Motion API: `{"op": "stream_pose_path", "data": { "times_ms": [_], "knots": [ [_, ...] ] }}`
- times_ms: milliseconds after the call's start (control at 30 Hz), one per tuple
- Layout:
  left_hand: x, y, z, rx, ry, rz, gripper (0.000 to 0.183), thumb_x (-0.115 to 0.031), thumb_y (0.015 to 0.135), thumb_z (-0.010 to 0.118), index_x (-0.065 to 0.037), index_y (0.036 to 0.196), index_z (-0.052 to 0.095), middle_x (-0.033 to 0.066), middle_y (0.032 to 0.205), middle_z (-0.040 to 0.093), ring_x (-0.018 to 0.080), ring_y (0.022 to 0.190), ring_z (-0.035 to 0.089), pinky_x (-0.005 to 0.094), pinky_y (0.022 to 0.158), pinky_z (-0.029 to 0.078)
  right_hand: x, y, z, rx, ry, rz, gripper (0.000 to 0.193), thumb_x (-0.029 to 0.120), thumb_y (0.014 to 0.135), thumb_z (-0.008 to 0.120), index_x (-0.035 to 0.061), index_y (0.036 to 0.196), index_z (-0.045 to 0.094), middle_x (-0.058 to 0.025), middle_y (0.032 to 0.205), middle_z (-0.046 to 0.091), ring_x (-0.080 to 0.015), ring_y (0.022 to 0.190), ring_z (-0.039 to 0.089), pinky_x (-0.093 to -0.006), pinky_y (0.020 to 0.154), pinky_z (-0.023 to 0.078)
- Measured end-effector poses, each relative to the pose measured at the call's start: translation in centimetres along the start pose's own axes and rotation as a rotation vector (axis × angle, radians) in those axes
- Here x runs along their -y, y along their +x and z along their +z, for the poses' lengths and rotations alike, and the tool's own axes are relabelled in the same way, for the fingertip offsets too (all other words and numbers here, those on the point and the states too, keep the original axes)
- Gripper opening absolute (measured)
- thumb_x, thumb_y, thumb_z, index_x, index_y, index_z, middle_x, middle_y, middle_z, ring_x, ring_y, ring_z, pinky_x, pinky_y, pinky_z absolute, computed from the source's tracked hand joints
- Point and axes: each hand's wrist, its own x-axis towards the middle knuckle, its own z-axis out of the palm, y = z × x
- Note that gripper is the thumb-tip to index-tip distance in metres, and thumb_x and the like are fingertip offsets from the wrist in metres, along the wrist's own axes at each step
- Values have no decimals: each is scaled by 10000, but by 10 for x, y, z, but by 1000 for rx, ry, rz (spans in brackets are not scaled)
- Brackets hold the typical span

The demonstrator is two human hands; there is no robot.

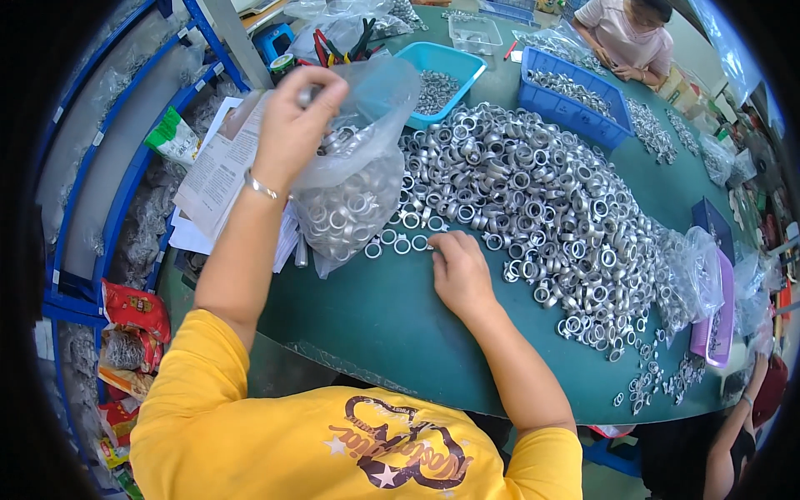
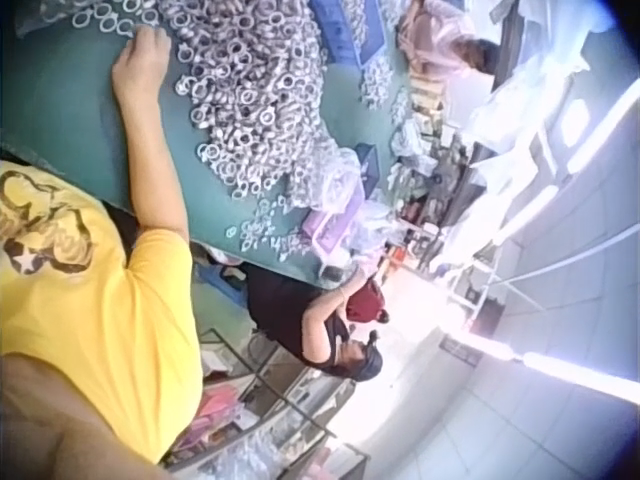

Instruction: The person picks up and fits together small silver metal ring-shaped components by hand at a workbench, handling them one at a time and placing the assembled pieces back onto the work surface.

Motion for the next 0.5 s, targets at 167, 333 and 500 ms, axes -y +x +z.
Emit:
{"op": "stream_pose_path", "data": {
  "times_ms": [167,333,500],
  "knots": [
    [12,-11,-2,197,444,142,207,-117,772,634,-13,949,612,118,957,621,231,897,586,305,788,454,-2,-1,9,71,-218,-24,175,38,715,633,77,883,603,-95,842,547,-299,797,523,-392,692,433],
    [-21,-85,15,-98,73,490,132,100,745,605,11,830,556,79,856,562,154,783,533,244,696,431,-5,-17,-9,140,-30,38,124,69,736,651,56,841,586,-78,780,542,-271,753,527,-377,670,429],
    [6,-168,48,380,-555,-660,67,-61,837,619,-15,866,580,-6,762,560,58,625,504,176,547,399,17,-36,-28,81,486,110,148,-26,732,647,31,858,597,-99,817,567,-265,692,553,-296,608,458]
  ]
}}
